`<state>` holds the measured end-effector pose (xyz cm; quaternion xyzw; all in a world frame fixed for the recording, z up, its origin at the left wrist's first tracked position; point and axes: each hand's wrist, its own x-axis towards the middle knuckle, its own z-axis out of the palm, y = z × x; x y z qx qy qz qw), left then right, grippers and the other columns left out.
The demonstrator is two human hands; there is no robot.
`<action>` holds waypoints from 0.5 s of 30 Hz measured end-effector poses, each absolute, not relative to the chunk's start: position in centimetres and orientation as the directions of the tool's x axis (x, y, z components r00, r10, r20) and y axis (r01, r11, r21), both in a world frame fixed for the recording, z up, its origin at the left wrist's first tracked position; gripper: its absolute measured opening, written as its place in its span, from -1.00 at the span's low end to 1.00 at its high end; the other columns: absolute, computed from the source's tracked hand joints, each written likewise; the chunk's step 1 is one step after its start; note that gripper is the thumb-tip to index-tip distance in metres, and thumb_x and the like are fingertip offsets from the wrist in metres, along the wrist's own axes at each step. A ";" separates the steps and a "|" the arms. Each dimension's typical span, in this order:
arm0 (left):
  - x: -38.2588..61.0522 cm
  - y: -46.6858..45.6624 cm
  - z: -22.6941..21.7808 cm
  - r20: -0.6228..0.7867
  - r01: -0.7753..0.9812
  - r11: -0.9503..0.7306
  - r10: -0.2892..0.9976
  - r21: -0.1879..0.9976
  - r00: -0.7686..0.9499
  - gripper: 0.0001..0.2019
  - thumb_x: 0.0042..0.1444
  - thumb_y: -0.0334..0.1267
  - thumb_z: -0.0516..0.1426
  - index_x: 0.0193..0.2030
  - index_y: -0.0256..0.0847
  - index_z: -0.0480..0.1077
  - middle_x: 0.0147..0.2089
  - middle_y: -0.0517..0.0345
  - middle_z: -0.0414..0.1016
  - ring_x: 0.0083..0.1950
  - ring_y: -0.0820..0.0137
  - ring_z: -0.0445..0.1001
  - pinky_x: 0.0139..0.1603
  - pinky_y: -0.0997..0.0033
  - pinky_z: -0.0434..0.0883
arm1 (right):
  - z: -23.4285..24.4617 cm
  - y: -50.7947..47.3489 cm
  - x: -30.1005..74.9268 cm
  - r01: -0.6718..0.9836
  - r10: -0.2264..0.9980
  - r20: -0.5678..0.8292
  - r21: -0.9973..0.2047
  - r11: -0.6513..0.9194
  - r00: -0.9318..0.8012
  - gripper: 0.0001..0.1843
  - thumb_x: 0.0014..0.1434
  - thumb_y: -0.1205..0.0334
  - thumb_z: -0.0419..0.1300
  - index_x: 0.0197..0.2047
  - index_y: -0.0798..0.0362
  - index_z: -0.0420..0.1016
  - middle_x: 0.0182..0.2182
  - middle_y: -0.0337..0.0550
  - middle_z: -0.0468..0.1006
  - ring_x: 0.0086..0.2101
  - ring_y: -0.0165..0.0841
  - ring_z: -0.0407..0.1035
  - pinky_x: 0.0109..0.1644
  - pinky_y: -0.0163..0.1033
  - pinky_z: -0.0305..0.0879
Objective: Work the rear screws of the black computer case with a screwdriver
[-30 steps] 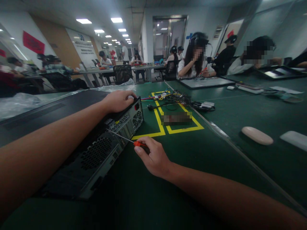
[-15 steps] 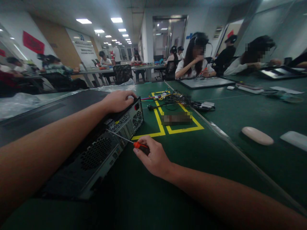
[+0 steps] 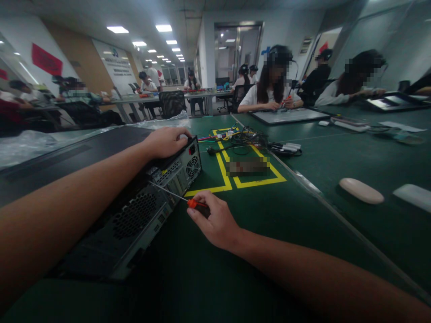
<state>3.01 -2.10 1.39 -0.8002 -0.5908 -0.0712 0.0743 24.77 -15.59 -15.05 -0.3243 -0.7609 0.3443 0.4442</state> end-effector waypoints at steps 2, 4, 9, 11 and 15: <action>3.0 -2.1 1.4 0.201 0.956 -0.293 0.935 -0.034 0.293 -0.41 0.45 -0.07 0.02 0.44 -0.11 0.67 -0.03 -0.12 0.75 0.02 0.01 0.68 0.13 0.08 0.53 | -15.0 -15.6 24.8 0.186 0.802 0.448 -0.816 0.547 -0.394 -0.81 0.51 0.05 0.36 0.06 -0.08 0.55 -0.10 -0.12 0.74 -0.14 -0.20 0.65 0.04 -0.03 0.64; 3.0 -2.1 1.4 0.196 0.956 -0.291 0.936 -0.040 0.293 -0.40 0.46 -0.08 0.00 0.44 -0.14 0.66 -0.04 -0.13 0.74 0.01 0.01 0.68 0.12 0.08 0.52 | -15.0 -15.7 24.8 0.183 0.800 0.451 -0.815 0.550 -0.396 -0.81 0.51 0.04 0.36 0.06 -0.08 0.56 -0.11 -0.12 0.73 -0.15 -0.21 0.64 0.02 -0.04 0.62; 2.9 -2.0 1.3 0.204 0.952 -0.306 0.931 -0.021 0.304 -0.40 0.45 -0.06 0.01 0.43 -0.15 0.67 -0.04 -0.17 0.73 0.00 -0.01 0.65 0.12 0.04 0.51 | -14.9 -15.7 24.9 0.189 0.779 0.477 -0.791 0.582 -0.406 -0.80 0.55 0.01 0.32 0.07 -0.06 0.60 -0.09 -0.11 0.73 -0.16 -0.21 0.62 0.01 -0.05 0.61; 2.9 -2.0 1.3 0.205 0.949 -0.314 0.929 -0.011 0.309 -0.40 0.45 -0.06 0.01 0.43 -0.13 0.67 -0.04 -0.16 0.73 -0.01 0.00 0.65 0.11 0.05 0.51 | -14.9 -15.6 25.0 0.199 0.764 0.497 -0.769 0.607 -0.410 -0.78 0.58 0.00 0.29 0.07 -0.06 0.61 -0.08 -0.09 0.73 -0.13 -0.20 0.62 0.04 -0.04 0.61; 2.8 -2.0 1.3 0.200 0.952 -0.306 0.931 -0.026 0.304 -0.40 0.45 -0.04 0.01 0.43 -0.10 0.67 -0.07 -0.12 0.72 -0.03 0.04 0.65 0.10 0.09 0.51 | -15.1 -15.5 24.9 0.196 0.747 0.519 -0.751 0.631 -0.415 -0.76 0.62 -0.01 0.24 0.07 -0.06 0.62 -0.07 -0.08 0.75 -0.09 -0.18 0.63 0.10 -0.02 0.61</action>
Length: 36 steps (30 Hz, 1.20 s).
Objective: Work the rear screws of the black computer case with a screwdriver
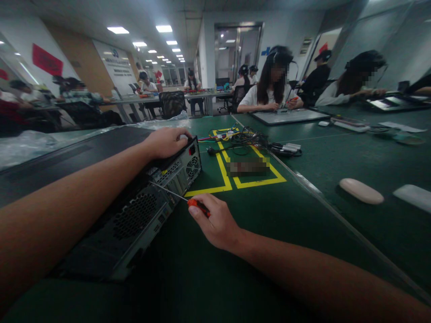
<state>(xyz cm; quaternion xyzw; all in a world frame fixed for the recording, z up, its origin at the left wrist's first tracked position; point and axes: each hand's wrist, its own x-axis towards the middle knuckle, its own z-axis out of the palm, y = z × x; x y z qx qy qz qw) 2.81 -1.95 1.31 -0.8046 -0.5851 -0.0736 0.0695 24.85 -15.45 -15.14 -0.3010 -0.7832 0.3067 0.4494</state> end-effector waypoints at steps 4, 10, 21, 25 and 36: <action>3.0 -2.1 1.4 0.200 0.955 -0.294 0.934 -0.035 0.295 -0.39 0.44 -0.05 0.00 0.45 -0.12 0.66 -0.07 -0.12 0.73 -0.04 0.02 0.65 0.10 0.07 0.51 | -15.4 -15.5 24.8 0.203 0.784 0.485 -0.784 0.586 -0.387 -0.72 0.54 -0.03 0.35 0.18 -0.10 0.55 -0.07 -0.11 0.75 -0.12 -0.18 0.65 0.05 -0.02 0.62; 3.1 -2.2 1.4 0.210 0.954 -0.300 0.932 -0.012 0.296 -0.39 0.41 -0.05 0.03 0.42 -0.12 0.68 -0.07 -0.14 0.74 -0.03 -0.02 0.67 0.10 0.03 0.51 | -15.3 -15.6 24.7 0.169 0.785 0.484 -0.800 0.576 -0.387 -0.78 0.47 0.07 0.39 0.07 -0.10 0.52 -0.08 -0.12 0.76 -0.11 -0.19 0.68 0.09 -0.02 0.64; 3.0 -2.1 1.4 0.207 0.956 -0.292 0.936 0.014 0.283 -0.41 0.42 -0.09 0.04 0.42 -0.12 0.68 0.01 -0.15 0.73 0.05 -0.02 0.65 0.16 0.01 0.47 | -15.1 -15.5 24.7 0.150 0.777 0.490 -0.800 0.581 -0.395 -0.84 0.51 0.08 0.33 0.05 -0.08 0.52 -0.08 -0.11 0.74 -0.13 -0.22 0.64 0.06 -0.05 0.59; 2.9 -2.0 1.3 0.205 0.953 -0.303 0.934 0.015 0.294 -0.40 0.43 -0.09 0.03 0.44 -0.15 0.67 0.02 -0.18 0.73 0.07 -0.07 0.65 0.16 -0.03 0.46 | -15.3 -15.5 24.7 0.169 0.771 0.505 -0.783 0.599 -0.388 -0.83 0.52 0.07 0.34 0.06 -0.07 0.54 -0.08 -0.10 0.74 -0.13 -0.22 0.63 0.06 -0.06 0.57; 3.0 -2.0 1.3 0.207 0.955 -0.298 0.934 -0.004 0.292 -0.42 0.46 -0.12 0.03 0.44 -0.17 0.67 -0.09 -0.14 0.71 -0.02 -0.01 0.64 0.10 0.05 0.45 | -15.4 -15.4 24.8 0.169 0.734 0.546 -0.744 0.646 -0.405 -0.74 0.62 0.00 0.24 0.12 -0.03 0.63 -0.04 -0.03 0.77 -0.08 -0.18 0.66 0.10 -0.03 0.61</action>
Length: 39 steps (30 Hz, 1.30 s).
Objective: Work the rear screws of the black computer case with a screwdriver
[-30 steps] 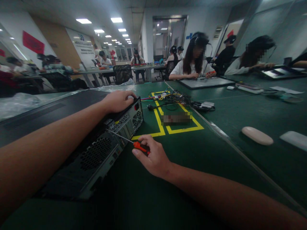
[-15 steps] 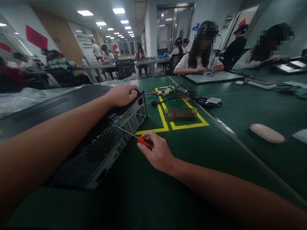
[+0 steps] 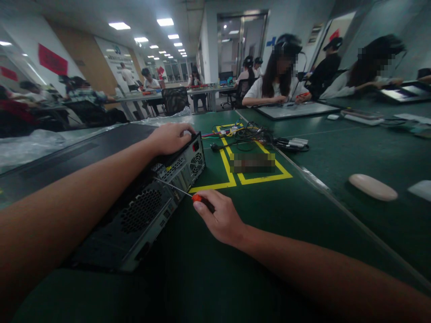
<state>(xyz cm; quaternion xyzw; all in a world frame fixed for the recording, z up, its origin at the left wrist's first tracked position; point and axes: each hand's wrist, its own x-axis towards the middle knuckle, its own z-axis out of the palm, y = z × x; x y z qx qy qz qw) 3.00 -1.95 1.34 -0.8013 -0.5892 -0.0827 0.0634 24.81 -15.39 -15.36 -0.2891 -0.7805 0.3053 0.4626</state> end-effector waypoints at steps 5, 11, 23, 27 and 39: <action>3.0 -2.0 1.4 0.207 0.955 -0.297 0.933 -0.010 0.293 -0.42 0.47 -0.11 0.02 0.44 -0.16 0.67 -0.12 -0.11 0.70 -0.05 0.02 0.64 0.08 0.08 0.45 | -15.5 -15.6 24.6 0.146 0.775 0.501 -0.796 0.588 -0.385 -0.72 0.46 0.08 0.40 0.14 -0.07 0.54 -0.06 -0.09 0.77 -0.11 -0.19 0.68 0.07 -0.05 0.63; 3.1 -2.0 1.3 0.210 0.953 -0.303 0.932 0.005 0.296 -0.42 0.45 -0.12 0.03 0.42 -0.17 0.68 -0.15 -0.12 0.69 -0.08 0.02 0.63 0.06 0.04 0.44 | -15.4 -15.5 24.6 0.099 0.769 0.510 -0.805 0.584 -0.386 -0.86 0.49 0.13 0.33 0.04 -0.08 0.51 -0.08 -0.10 0.75 -0.14 -0.22 0.68 0.05 -0.05 0.66; 3.0 -2.0 1.3 0.204 0.954 -0.300 0.935 0.019 0.290 -0.42 0.44 -0.12 0.04 0.44 -0.17 0.68 -0.18 -0.11 0.67 -0.07 0.01 0.63 0.07 0.03 0.42 | -15.2 -15.6 24.7 0.115 0.783 0.482 -0.819 0.562 -0.393 -0.84 0.51 0.06 0.32 0.04 -0.07 0.53 -0.09 -0.11 0.74 -0.16 -0.22 0.65 0.03 -0.06 0.61; 3.0 -2.1 1.4 0.203 0.954 -0.298 0.937 0.033 0.285 -0.41 0.43 -0.10 0.05 0.43 -0.16 0.68 -0.16 -0.12 0.69 -0.07 0.01 0.63 0.08 0.02 0.43 | -15.2 -15.6 24.7 0.122 0.781 0.491 -0.812 0.571 -0.385 -0.82 0.52 0.04 0.30 0.05 -0.06 0.55 -0.11 -0.10 0.73 -0.18 -0.23 0.62 0.00 -0.08 0.57; 3.2 -2.3 1.5 0.208 0.956 -0.294 0.935 -0.002 0.288 -0.43 0.46 -0.10 0.03 0.43 -0.13 0.67 -0.12 -0.08 0.72 -0.06 0.03 0.65 0.10 0.09 0.48 | -15.0 -15.5 24.9 0.181 0.737 0.539 -0.743 0.644 -0.407 -0.74 0.62 0.00 0.22 0.09 -0.03 0.63 -0.02 -0.02 0.77 -0.04 -0.16 0.66 0.13 -0.01 0.59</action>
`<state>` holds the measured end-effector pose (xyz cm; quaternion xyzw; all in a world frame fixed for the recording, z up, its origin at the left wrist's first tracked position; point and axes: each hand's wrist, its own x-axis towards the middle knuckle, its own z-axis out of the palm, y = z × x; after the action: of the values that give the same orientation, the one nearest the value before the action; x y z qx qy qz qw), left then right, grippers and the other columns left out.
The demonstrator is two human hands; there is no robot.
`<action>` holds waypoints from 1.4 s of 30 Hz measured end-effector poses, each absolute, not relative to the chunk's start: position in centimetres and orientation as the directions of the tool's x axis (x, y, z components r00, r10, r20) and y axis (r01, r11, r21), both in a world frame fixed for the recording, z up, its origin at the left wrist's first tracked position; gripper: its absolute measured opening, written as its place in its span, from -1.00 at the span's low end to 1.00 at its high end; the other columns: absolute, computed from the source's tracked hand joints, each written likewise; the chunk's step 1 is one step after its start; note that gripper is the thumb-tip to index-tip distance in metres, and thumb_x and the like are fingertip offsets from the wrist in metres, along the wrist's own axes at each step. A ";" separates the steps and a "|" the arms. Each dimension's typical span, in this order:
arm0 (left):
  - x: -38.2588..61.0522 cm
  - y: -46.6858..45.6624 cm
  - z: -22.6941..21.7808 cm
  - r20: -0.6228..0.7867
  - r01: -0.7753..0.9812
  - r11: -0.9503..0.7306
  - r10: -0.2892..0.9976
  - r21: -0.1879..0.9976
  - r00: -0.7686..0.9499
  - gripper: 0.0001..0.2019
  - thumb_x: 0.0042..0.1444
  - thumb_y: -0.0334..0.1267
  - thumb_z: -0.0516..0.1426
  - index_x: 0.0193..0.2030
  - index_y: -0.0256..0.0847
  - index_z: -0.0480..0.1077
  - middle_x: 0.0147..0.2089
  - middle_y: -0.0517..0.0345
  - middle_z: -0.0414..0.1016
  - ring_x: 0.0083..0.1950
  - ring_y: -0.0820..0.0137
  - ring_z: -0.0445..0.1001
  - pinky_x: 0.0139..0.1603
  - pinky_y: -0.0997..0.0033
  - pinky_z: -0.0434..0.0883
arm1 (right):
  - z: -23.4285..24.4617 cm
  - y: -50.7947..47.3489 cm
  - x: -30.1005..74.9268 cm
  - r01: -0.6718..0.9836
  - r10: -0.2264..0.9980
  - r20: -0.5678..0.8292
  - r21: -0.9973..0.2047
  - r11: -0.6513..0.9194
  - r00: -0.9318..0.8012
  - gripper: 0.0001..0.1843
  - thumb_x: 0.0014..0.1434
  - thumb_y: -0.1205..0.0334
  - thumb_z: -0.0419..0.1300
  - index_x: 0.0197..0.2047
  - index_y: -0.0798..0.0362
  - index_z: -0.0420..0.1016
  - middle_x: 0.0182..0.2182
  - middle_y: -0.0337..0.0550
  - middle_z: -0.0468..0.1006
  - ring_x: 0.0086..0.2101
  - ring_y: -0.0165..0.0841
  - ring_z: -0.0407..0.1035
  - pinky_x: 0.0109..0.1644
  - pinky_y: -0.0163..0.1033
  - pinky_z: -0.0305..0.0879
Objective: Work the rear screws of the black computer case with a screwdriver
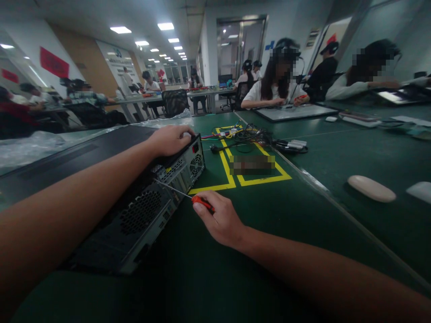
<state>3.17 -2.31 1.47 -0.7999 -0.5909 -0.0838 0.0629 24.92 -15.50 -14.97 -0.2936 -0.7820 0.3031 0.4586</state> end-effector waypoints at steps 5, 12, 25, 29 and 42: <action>3.2 -2.3 1.5 0.203 0.956 -0.293 0.935 -0.017 0.290 -0.42 0.46 -0.10 0.02 0.43 -0.15 0.67 -0.08 -0.09 0.74 -0.03 0.04 0.67 0.11 0.11 0.48 | -15.1 -15.6 24.8 0.174 0.777 0.498 -0.788 0.591 -0.384 -0.74 0.47 0.05 0.38 0.13 -0.08 0.54 -0.06 -0.09 0.76 -0.10 -0.19 0.67 0.06 -0.05 0.62; 3.1 -2.2 1.4 0.199 0.953 -0.303 0.933 -0.011 0.299 -0.40 0.46 -0.09 0.01 0.45 -0.17 0.67 -0.09 -0.13 0.72 -0.03 0.01 0.65 0.10 0.06 0.47 | -15.0 -15.5 24.8 0.158 0.776 0.489 -0.797 0.583 -0.398 -0.86 0.51 0.12 0.34 0.04 -0.08 0.50 -0.08 -0.10 0.74 -0.09 -0.19 0.67 0.09 -0.03 0.62; 2.9 -2.1 1.3 0.209 0.949 -0.315 0.927 -0.020 0.312 -0.41 0.47 -0.09 0.01 0.43 -0.15 0.67 -0.08 -0.13 0.72 -0.01 0.01 0.65 0.10 0.07 0.48 | -15.0 -15.5 24.9 0.172 0.783 0.482 -0.798 0.578 -0.394 -0.85 0.51 0.09 0.35 0.05 -0.09 0.52 -0.08 -0.10 0.75 -0.10 -0.19 0.66 0.08 -0.04 0.60; 2.9 -2.0 1.3 0.215 0.948 -0.319 0.925 -0.007 0.313 -0.44 0.45 -0.10 0.04 0.41 -0.12 0.68 -0.09 -0.10 0.73 -0.01 0.02 0.66 0.11 0.08 0.49 | -15.0 -15.6 24.9 0.187 0.790 0.474 -0.799 0.571 -0.389 -0.86 0.50 0.11 0.36 0.04 -0.10 0.53 -0.08 -0.12 0.75 -0.10 -0.20 0.66 0.09 -0.06 0.59; 3.0 -2.1 1.4 0.210 0.951 -0.309 0.930 -0.001 0.302 -0.42 0.46 -0.11 0.03 0.44 -0.15 0.67 -0.07 -0.13 0.74 -0.02 0.01 0.65 0.11 0.06 0.49 | -14.9 -15.6 24.9 0.180 0.771 0.506 -0.779 0.601 -0.386 -0.85 0.52 0.07 0.33 0.04 -0.08 0.55 -0.09 -0.11 0.75 -0.12 -0.20 0.63 0.08 -0.05 0.59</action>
<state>3.00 -2.14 1.37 -0.8045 -0.5845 -0.0852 0.0626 24.90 -15.56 -14.93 -0.3097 -0.7676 0.3220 0.4595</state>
